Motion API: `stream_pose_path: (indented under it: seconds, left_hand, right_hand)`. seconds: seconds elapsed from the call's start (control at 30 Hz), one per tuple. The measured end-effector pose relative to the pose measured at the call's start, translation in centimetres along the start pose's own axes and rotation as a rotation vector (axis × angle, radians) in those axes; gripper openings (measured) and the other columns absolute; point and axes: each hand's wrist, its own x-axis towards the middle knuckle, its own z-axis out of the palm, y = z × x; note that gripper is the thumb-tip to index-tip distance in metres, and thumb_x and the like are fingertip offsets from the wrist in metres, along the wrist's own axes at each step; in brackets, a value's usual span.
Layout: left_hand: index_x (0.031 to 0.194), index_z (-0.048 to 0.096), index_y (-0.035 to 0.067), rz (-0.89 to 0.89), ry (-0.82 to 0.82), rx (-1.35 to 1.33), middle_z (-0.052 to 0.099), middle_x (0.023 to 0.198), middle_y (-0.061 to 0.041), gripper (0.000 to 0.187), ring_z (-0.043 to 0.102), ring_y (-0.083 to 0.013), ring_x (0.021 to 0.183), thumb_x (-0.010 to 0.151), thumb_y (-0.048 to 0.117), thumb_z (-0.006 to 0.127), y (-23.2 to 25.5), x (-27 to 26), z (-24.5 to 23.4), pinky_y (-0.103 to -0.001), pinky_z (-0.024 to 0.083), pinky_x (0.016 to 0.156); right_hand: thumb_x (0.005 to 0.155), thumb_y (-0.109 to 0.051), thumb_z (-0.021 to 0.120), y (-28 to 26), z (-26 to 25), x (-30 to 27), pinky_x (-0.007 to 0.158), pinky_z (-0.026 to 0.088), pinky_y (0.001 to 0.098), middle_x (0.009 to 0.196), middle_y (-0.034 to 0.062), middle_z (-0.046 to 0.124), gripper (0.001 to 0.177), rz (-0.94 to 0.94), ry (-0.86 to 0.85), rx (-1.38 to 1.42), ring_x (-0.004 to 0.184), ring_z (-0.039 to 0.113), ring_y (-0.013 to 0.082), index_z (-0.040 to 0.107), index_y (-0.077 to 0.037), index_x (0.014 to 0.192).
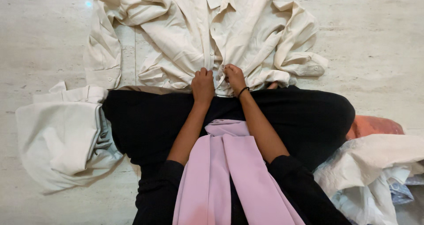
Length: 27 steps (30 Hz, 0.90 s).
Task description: The person buttons a long-sleeved shirt while sitting on the floor, handling the garment and working through the buttons sequentially.
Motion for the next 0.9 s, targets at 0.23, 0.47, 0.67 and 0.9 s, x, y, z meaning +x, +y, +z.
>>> stream_pose_path:
  seconds: [0.23, 0.47, 0.67, 0.9]
  left_hand:
    - [0.093, 0.069, 0.010, 0.016, 0.048, -0.286, 0.063, 0.092, -0.008, 0.006, 0.062, -0.0317, 0.088, 0.089, 0.012, 0.072, 1.7, 0.7, -3.4, -0.044, 0.052, 0.073]
    - [0.097, 0.068, 0.007, -0.146, 0.027, -0.584, 0.072, 0.091, -0.009, 0.008, 0.071, -0.0286, 0.087, 0.091, 0.011, 0.072, 2.5, 0.3, -4.5, -0.039, 0.054, 0.075]
    - [0.097, 0.069, 0.006, -0.223, -0.045, -0.707, 0.074, 0.088, -0.010, 0.012, 0.074, -0.0244, 0.078, 0.093, 0.016, 0.074, 2.6, 0.0, -4.6, -0.035, 0.056, 0.067]
    - [0.103, 0.074, 0.006, -0.162, 0.044, -0.724, 0.072, 0.093, -0.011, 0.012, 0.072, -0.0218, 0.076, 0.092, 0.011, 0.074, 2.1, -0.8, -3.9, -0.032, 0.057, 0.068]
  right_hand:
    - [0.090, -0.015, 0.075, -4.1, 2.8, -4.5, 0.067, 0.054, 0.0270, 0.082, 0.0032, 0.075, 0.013, -0.476, 0.125, -0.441, 0.072, 0.070, 0.0103, 0.072, -0.002, 0.093]
    - [0.087, -0.009, 0.073, -4.3, 2.7, -5.6, 0.068, 0.054, 0.0310, 0.092, 0.0101, 0.071, 0.012, -0.641, 0.316, -0.781, 0.072, 0.069, 0.0225, 0.075, -0.002, 0.097]
    - [0.083, -0.014, 0.081, -4.2, 2.4, -6.1, 0.062, 0.055, 0.0273, 0.090, 0.0049, 0.069, 0.016, -0.629, 0.228, -0.602, 0.067, 0.068, 0.0133, 0.074, -0.003, 0.093]
    - [0.089, -0.022, 0.080, -4.2, 2.6, -7.1, 0.054, 0.045, 0.0217, 0.075, -0.0021, 0.069, 0.020, -0.393, 0.220, -0.353, 0.059, 0.057, 0.0033, 0.074, -0.003, 0.091]
